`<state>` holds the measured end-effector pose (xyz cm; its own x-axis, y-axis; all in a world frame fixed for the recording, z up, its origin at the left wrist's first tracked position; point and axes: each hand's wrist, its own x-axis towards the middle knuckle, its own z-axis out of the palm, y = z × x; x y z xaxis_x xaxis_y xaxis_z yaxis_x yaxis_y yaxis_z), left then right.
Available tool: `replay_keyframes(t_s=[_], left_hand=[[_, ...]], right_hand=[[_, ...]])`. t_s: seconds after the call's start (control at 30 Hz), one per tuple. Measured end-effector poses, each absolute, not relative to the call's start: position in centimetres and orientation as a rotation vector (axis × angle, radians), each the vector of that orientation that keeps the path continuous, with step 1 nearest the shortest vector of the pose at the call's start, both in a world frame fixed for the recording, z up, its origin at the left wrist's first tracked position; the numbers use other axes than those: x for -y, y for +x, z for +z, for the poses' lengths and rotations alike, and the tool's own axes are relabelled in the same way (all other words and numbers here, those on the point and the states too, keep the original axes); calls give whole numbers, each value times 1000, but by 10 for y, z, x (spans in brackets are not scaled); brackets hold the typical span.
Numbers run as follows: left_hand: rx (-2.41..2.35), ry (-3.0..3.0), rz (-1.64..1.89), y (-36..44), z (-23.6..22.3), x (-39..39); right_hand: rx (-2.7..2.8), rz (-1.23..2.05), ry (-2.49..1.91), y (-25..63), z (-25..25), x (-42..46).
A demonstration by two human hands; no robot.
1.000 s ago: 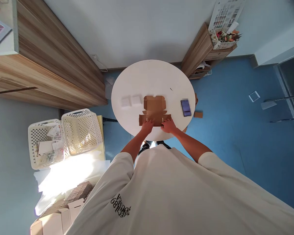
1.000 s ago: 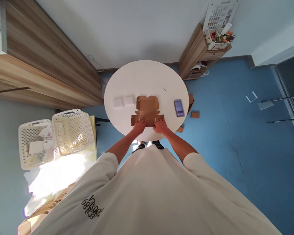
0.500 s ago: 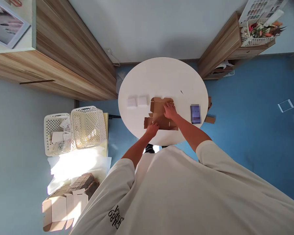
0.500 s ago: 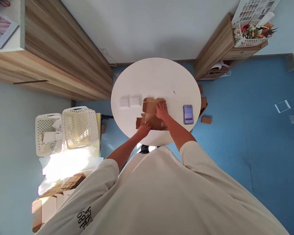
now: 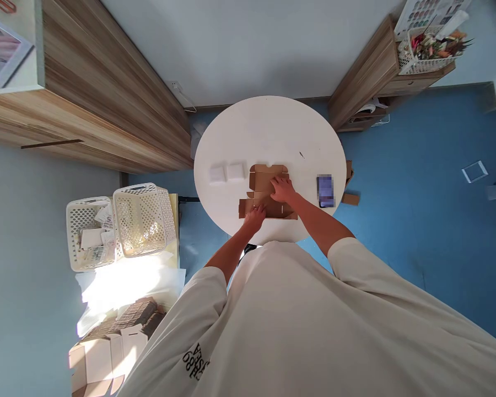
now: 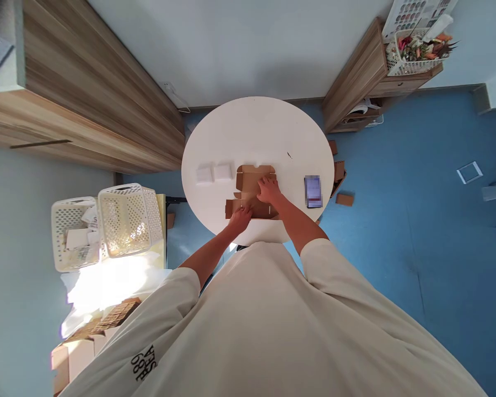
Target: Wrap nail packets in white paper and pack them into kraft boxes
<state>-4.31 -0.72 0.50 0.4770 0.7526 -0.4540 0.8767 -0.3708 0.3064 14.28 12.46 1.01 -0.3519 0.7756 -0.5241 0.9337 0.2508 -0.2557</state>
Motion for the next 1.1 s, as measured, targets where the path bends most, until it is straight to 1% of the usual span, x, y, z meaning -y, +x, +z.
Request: replay_keyframes(t_s=[0.23, 0.4, 0.63, 0.8, 1.0, 1.1], left_hand=[[-1348, 2258, -357, -43, -5, 11], [-1337, 2279, -331, -41, -6, 10], [-1437, 2236, -319, -35, -5, 6], [-1421, 2268, -330, -34, -7, 5], [-1416, 2298, -350, -31, -4, 5], [-1401, 2289, -341, -34, -2, 6]], right_hand=[[-2286, -780, 1581, 142, 0, -149], [-2280, -803, 1587, 141, -3, -147], [-2262, -849, 1517, 144, 7, -120], [-2257, -889, 1376, 153, 12, -85], [-2274, -795, 1383, 159, -3, -55], [-2272, -831, 1380, 161, -14, -54]])
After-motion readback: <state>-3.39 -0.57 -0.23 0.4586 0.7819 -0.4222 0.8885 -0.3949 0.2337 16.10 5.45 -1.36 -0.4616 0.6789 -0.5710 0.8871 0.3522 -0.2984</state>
